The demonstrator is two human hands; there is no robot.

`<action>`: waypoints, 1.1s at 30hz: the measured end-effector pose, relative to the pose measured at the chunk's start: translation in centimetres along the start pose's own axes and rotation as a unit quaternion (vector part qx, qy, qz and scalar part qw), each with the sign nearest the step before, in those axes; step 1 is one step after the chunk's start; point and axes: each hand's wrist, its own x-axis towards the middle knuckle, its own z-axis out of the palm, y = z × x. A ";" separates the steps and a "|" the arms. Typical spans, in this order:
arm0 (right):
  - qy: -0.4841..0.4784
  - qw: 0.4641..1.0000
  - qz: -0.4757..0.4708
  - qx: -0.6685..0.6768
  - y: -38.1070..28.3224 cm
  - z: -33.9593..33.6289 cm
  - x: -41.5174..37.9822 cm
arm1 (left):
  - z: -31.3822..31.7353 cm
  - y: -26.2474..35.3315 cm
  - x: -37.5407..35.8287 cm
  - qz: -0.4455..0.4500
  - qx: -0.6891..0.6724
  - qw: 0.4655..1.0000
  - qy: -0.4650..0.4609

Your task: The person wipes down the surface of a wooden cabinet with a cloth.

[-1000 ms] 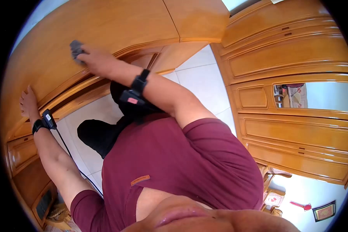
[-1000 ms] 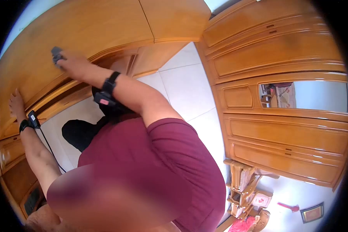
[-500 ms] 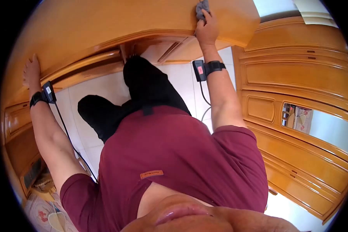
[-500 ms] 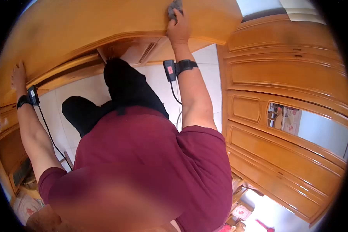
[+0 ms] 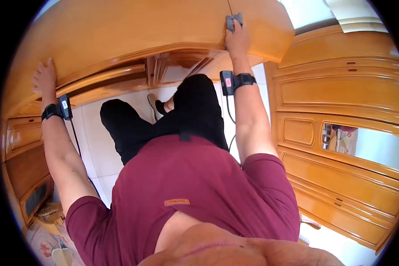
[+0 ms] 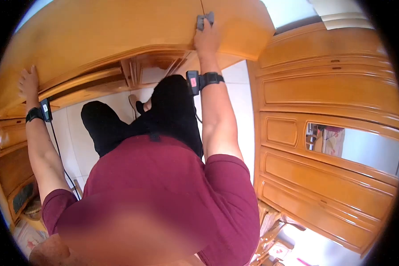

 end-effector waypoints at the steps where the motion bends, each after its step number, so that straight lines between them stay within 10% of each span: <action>1: 0.009 1.000 -0.006 0.002 -0.8 -0.3 0.2 | 0.6 0.0 0.2 -0.005 -0.007 1.000 0.006; 10: -0.141 0.938 -0.156 0.277 -24.6 5.4 -3.5 | 0.8 2.7 0.5 0.109 0.123 0.986 0.006; 14: -0.080 0.918 -0.318 0.223 -32.3 5.7 -4.0 | -5.3 3.5 -2.4 0.006 -0.049 0.998 -0.047; 21: -0.123 0.918 -0.263 0.269 -23.3 6.6 2.4 | -4.9 4.0 -2.2 0.029 0.013 0.996 -0.082; 24: -0.169 0.969 -0.067 0.168 -13.1 4.8 7.5 | -7.0 4.5 -3.5 0.033 0.002 0.996 -0.084; 28: -0.050 0.996 -0.044 -0.053 -3.0 9.6 11.4 | -5.0 4.1 -2.6 0.026 0.021 0.997 -0.070; 33: -0.117 0.977 -0.120 -0.130 -11.5 9.7 10.8 | -5.1 3.9 -2.3 0.006 0.040 0.996 -0.082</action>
